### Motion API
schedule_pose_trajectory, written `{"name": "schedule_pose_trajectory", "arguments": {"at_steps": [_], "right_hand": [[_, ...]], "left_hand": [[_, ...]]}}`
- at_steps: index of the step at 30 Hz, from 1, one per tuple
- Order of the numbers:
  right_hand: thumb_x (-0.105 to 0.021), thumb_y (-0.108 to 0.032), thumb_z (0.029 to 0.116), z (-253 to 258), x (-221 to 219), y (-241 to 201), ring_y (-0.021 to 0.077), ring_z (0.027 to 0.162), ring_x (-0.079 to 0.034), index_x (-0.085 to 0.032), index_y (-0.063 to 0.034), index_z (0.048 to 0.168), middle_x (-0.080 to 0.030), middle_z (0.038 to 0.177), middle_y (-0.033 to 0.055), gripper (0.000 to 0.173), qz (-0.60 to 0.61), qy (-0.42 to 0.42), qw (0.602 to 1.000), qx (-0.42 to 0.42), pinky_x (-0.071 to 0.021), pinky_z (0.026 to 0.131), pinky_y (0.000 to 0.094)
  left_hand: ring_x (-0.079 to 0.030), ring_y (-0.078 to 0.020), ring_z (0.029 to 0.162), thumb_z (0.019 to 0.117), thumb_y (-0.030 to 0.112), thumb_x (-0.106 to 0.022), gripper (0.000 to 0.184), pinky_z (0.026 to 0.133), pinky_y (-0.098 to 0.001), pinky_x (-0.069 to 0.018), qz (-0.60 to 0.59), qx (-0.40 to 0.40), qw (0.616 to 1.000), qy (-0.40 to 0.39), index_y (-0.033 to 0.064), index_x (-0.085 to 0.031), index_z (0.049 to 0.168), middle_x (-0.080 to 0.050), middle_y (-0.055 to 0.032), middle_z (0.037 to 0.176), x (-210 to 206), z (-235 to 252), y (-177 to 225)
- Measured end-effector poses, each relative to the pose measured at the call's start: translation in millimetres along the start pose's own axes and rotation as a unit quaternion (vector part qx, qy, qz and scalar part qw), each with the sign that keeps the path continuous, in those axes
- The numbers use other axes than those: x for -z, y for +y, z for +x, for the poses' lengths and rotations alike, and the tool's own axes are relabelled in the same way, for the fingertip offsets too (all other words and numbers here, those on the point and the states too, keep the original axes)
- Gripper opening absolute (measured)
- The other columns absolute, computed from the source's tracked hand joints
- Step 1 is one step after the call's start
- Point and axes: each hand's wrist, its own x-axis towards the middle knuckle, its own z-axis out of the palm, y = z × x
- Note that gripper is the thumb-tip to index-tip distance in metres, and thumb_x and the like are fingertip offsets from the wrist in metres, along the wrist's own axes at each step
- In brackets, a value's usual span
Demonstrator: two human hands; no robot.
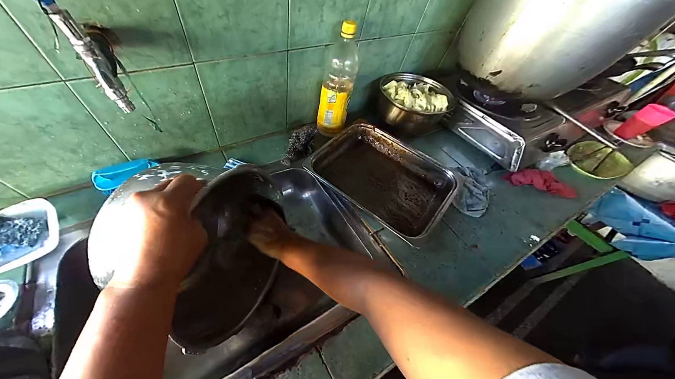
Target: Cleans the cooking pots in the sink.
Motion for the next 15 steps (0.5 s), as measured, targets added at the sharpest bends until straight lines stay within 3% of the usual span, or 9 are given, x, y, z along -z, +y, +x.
{"name": "schedule_pose_trajectory", "arguments": {"at_steps": [2,4,6,7,8,10,13,14,15], "right_hand": [[-0.060,-0.004,0.0977,-3,-2,-26,0.0408,0.134,-0.053,-0.071,0.0012,0.123,-0.058,0.143,0.0229,0.028,0.080,-0.060,0.992,-0.076,-0.0498,0.105,0.0554],[-0.065,-0.011,0.0978,-8,6,-77,0.0436,0.132,-0.056,-0.067,0.0027,0.129,-0.060,0.141,0.0246,0.034,0.245,-0.190,0.938,-0.155,-0.0468,0.107,0.0618],[-0.069,-0.018,0.0964,1,13,-121,0.0427,0.127,-0.059,-0.066,0.0007,0.131,-0.063,0.135,0.0251,0.039,0.359,-0.248,0.890,-0.130,-0.0463,0.106,0.0620],[-0.070,-0.019,0.0954,8,16,-133,0.0405,0.124,-0.061,-0.066,-0.0016,0.130,-0.065,0.132,0.0234,0.039,0.395,-0.244,0.881,-0.091,-0.0482,0.104,0.0607],[-0.070,-0.016,0.0964,14,15,-138,0.0394,0.126,-0.060,-0.066,-0.0028,0.132,-0.065,0.134,0.0226,0.038,0.417,-0.233,0.877,-0.048,-0.0471,0.106,0.0593],[-0.065,-0.012,0.0998,18,1,-126,0.0403,0.127,-0.060,-0.066,-0.0018,0.133,-0.064,0.135,0.0234,0.035,0.408,-0.205,0.889,-0.025,-0.0460,0.108,0.0592],[-0.059,-0.012,0.1036,22,-23,-74,0.0406,0.127,-0.060,-0.068,-0.0014,0.129,-0.064,0.136,0.0221,0.029,0.289,-0.115,0.948,-0.070,-0.0480,0.107,0.0593],[-0.059,-0.012,0.1035,27,-26,-61,0.0427,0.129,-0.058,-0.066,0.0006,0.130,-0.061,0.139,0.0242,0.030,0.258,-0.088,0.957,-0.103,-0.0476,0.107,0.0604],[-0.055,-0.013,0.1054,36,-25,-52,0.0451,0.139,-0.048,-0.057,0.0031,0.141,-0.051,0.150,0.0269,0.039,0.243,-0.102,0.953,-0.148,-0.0422,0.112,0.0618]], "left_hand": [[-0.068,-0.0536,0.090,0.0844,-0.010,-0.066,0.031,0.073,-0.0737,-0.0487,-0.024,0.021,0.999,0.021,-0.0007,-0.071,0.113,-0.071,-0.0289,0.101,-1,0,-9],[-0.066,-0.0581,0.093,0.0852,-0.009,-0.067,0.040,0.074,-0.0772,-0.0458,-0.036,0.059,0.997,0.017,0.0032,-0.067,0.124,-0.070,-0.0308,0.105,2,4,-20],[-0.066,-0.0579,0.102,0.0862,-0.009,-0.067,0.057,0.078,-0.0800,-0.0453,-0.030,0.049,0.998,0.013,0.0093,-0.061,0.140,-0.070,-0.0252,0.120,3,9,-33],[-0.066,-0.0566,0.105,0.0864,-0.010,-0.066,0.059,0.079,-0.0803,-0.0454,-0.023,0.031,0.999,0.017,0.0105,-0.062,0.142,-0.070,-0.0228,0.125,3,10,-38],[-0.067,-0.0556,0.105,0.0865,-0.011,-0.065,0.055,0.078,-0.0799,-0.0459,-0.013,0.018,1.000,0.022,0.0104,-0.067,0.137,-0.070,-0.0216,0.126,3,11,-42],[-0.068,-0.0552,0.101,0.0861,-0.011,-0.066,0.048,0.076,-0.0786,-0.0464,0.001,0.017,1.000,0.013,0.0104,-0.072,0.128,-0.072,-0.0231,0.120,6,11,-45],[-0.067,-0.0572,0.093,0.0851,-0.012,-0.065,0.048,0.074,-0.0776,-0.0454,-0.005,0.051,0.999,-0.001,0.0100,-0.072,0.127,-0.072,-0.0294,0.104,12,11,-47],[-0.067,-0.0574,0.093,0.0849,-0.013,-0.065,0.048,0.075,-0.0773,-0.0453,-0.015,0.066,0.998,-0.002,0.0096,-0.072,0.127,-0.071,-0.0305,0.102,12,10,-48],[-0.066,-0.0580,0.092,0.0849,-0.013,-0.065,0.048,0.075,-0.0768,-0.0451,-0.027,0.085,0.996,0.001,0.0089,-0.071,0.127,-0.071,-0.0318,0.099,12,10,-49]]}}
